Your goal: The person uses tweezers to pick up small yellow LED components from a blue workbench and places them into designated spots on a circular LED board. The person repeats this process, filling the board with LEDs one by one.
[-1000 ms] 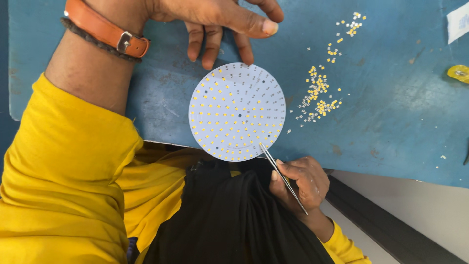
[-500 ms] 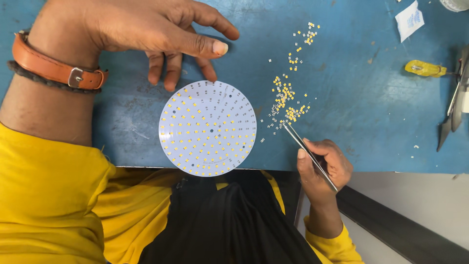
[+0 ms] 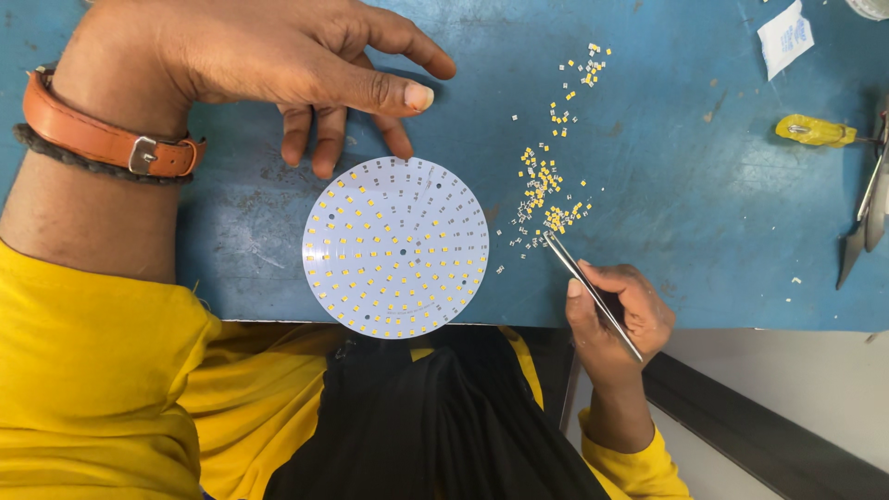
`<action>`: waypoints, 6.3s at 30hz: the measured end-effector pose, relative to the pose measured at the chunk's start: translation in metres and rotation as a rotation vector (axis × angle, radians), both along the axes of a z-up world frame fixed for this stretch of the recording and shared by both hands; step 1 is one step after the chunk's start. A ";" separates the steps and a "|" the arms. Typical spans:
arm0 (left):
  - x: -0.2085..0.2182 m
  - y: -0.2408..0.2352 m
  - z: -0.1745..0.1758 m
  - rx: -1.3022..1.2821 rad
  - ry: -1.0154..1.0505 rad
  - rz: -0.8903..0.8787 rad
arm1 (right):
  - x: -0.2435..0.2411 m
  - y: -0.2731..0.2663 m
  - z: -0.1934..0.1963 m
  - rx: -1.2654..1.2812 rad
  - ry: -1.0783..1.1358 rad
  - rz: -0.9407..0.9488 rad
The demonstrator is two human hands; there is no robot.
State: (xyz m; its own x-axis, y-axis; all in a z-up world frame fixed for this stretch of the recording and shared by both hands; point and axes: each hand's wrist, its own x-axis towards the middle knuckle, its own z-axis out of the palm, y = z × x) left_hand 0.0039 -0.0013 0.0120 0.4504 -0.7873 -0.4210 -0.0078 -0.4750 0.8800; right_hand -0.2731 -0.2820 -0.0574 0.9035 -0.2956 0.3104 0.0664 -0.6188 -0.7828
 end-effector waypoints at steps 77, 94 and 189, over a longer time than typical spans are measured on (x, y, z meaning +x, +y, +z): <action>-0.001 -0.003 0.001 0.114 0.024 0.002 | -0.008 -0.006 -0.002 -0.121 -0.065 0.013; 0.000 -0.003 0.000 0.122 0.011 -0.003 | -0.010 -0.006 -0.006 -0.052 -0.097 -0.048; -0.001 0.006 -0.024 -0.047 -0.094 -0.032 | -0.034 0.053 -0.010 -0.294 -0.168 0.361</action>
